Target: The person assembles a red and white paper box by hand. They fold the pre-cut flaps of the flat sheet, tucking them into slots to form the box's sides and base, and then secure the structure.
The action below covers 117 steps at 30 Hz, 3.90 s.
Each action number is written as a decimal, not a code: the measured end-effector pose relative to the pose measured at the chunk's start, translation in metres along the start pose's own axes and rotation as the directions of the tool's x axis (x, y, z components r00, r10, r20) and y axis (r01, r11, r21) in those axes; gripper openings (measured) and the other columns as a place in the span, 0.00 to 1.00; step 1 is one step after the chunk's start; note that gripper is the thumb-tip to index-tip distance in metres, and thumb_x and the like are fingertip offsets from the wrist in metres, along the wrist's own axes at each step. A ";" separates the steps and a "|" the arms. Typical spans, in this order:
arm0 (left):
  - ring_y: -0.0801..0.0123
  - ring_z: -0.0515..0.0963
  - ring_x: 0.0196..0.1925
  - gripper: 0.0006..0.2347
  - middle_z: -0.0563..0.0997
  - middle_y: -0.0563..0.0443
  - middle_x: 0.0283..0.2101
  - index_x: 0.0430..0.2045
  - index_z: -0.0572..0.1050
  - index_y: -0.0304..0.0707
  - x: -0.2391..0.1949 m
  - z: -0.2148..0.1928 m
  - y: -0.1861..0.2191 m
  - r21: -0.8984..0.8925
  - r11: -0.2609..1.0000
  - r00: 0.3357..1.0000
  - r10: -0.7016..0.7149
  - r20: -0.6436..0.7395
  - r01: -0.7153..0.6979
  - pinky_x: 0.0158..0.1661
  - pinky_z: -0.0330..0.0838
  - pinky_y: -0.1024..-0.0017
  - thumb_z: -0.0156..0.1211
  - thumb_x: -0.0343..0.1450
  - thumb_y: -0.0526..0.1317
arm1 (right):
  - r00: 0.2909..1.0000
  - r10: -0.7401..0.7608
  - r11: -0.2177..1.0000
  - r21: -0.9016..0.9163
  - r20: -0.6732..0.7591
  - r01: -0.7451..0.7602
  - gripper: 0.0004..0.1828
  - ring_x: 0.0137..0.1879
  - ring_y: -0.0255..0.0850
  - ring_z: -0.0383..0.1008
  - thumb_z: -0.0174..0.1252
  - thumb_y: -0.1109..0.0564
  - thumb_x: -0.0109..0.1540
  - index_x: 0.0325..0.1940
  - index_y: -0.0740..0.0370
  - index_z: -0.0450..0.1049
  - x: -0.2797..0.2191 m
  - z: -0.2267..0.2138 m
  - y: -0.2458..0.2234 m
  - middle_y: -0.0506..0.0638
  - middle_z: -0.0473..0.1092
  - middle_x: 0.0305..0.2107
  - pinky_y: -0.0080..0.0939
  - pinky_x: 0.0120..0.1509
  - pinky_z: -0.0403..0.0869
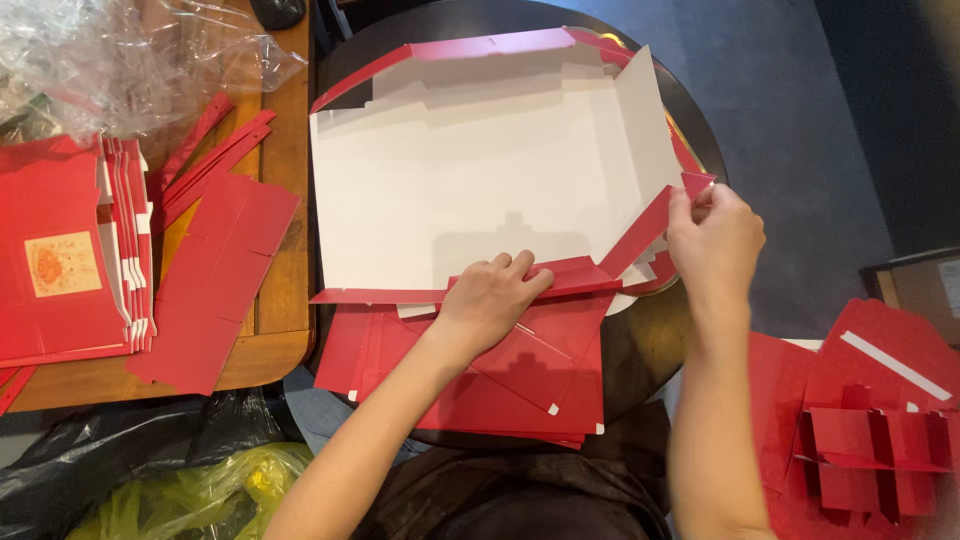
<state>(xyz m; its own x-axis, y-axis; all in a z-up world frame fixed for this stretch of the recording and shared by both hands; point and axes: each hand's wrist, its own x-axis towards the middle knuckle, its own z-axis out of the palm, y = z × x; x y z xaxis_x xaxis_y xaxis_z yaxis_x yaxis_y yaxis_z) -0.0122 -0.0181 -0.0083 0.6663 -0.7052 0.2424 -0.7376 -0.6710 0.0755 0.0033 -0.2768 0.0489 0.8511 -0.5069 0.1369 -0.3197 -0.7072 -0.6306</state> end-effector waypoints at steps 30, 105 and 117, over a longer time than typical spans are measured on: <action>0.51 0.82 0.42 0.09 0.83 0.48 0.40 0.38 0.81 0.43 0.030 -0.013 -0.034 -0.415 0.889 0.961 -0.086 0.261 0.193 0.43 0.75 0.56 0.63 0.66 0.39 | 0.475 -0.775 0.443 -0.179 0.417 0.879 0.22 0.37 0.45 0.78 0.65 0.37 0.59 0.33 0.59 0.75 -0.049 0.030 -0.018 0.49 0.75 0.30 0.45 0.41 0.76; 0.65 0.78 0.34 0.06 0.75 0.53 0.31 0.35 0.74 0.39 -0.024 -0.012 -0.002 0.052 0.976 0.946 -0.190 -0.261 0.211 0.35 0.72 0.67 0.61 0.70 0.40 | 0.394 -0.710 0.438 -0.072 0.583 0.896 0.35 0.29 0.50 0.77 0.51 0.25 0.61 0.26 0.59 0.75 -0.027 0.069 -0.036 0.50 0.75 0.24 0.50 0.29 0.73; 0.65 0.78 0.24 0.12 0.75 0.54 0.24 0.29 0.74 0.42 -0.012 -0.009 -0.013 -0.045 0.990 0.957 -0.143 -0.251 0.136 0.22 0.70 0.68 0.66 0.70 0.49 | 0.828 -0.464 0.818 0.206 -0.314 0.537 0.19 0.54 0.49 0.73 0.67 0.62 0.66 0.55 0.65 0.66 -0.087 0.037 0.032 0.56 0.67 0.51 0.44 0.60 0.74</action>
<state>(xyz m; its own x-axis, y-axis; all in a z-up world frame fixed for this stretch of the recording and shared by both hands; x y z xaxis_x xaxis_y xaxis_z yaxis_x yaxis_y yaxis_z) -0.0117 0.0015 -0.0037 0.7157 -0.5219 0.4640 -0.6444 -0.7497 0.1507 -0.0661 -0.2372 -0.0112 0.7227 -0.2462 0.6458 0.2808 -0.7492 -0.5998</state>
